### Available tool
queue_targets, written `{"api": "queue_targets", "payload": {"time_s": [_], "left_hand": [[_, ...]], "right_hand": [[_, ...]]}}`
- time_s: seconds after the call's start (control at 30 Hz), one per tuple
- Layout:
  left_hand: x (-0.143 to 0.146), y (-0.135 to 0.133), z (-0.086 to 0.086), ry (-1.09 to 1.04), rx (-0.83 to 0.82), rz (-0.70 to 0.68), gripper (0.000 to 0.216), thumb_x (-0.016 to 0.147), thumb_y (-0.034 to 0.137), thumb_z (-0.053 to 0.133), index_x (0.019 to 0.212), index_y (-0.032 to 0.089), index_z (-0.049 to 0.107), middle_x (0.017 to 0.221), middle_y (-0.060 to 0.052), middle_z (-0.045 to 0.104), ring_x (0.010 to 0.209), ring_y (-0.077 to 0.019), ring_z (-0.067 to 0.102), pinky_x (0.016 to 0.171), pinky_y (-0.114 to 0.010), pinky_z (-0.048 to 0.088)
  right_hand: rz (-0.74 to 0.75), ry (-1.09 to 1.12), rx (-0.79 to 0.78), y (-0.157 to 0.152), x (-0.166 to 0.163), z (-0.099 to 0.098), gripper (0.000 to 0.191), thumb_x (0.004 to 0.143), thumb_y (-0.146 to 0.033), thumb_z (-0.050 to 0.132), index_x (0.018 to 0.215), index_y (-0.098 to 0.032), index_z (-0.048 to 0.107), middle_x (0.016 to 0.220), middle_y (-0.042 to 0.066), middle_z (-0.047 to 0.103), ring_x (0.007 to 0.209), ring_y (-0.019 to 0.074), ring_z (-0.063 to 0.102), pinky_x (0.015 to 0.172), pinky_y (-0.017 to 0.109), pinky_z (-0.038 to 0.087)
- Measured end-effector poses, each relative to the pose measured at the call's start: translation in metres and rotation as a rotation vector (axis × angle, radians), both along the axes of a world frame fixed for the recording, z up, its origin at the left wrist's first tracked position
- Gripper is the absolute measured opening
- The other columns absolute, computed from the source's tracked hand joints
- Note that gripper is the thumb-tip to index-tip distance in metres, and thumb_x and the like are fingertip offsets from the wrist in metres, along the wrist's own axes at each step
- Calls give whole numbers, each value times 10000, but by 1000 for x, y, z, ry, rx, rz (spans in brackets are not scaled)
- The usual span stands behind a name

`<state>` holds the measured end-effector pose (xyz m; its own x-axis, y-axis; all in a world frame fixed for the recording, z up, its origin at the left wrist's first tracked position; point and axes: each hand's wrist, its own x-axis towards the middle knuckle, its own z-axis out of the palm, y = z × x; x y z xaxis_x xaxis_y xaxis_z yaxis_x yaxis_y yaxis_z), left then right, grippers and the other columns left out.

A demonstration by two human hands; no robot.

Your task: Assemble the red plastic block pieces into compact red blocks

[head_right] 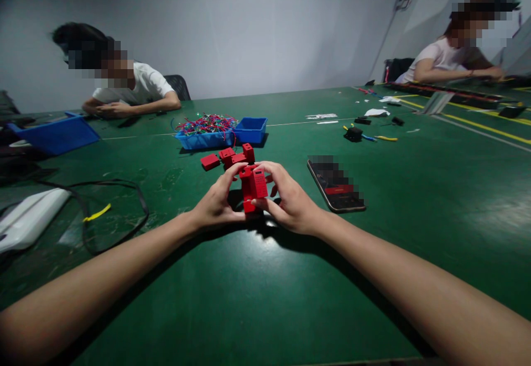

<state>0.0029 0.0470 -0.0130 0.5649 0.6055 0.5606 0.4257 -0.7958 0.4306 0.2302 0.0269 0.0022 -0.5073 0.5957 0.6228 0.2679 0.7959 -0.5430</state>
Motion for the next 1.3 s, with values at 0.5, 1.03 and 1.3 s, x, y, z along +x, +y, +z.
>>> {"api": "queue_targets", "payload": {"time_s": [0.5,1.03,1.3], "left_hand": [[0,0,-1,-2,6,9,996,698,475,828,1479,201,273,1441,-190,500,1321,-362,520,1102,-530,445],[-1,1,-3,-42,29,-34,994,679,425,862,1467,182,309,1427,-201,502,1314,-357,515,1115,-515,423],[0,0,1,-60,-2,-39,943,685,433,850,1445,202,340,1400,-176,521,1295,-347,527,1114,-510,419]], "right_hand": [[68,77,-295,0,2,-3,522,904,-308,662,1349,-283,392,1378,121,515,1224,262,576,964,434,537],[-58,-92,52,-1,5,7,468,886,-255,647,1300,-222,432,1200,126,601,1026,242,625,845,391,554],[-88,-122,143,-4,3,11,445,898,-251,623,1300,-205,437,1197,144,648,1021,246,661,843,384,557]]}}
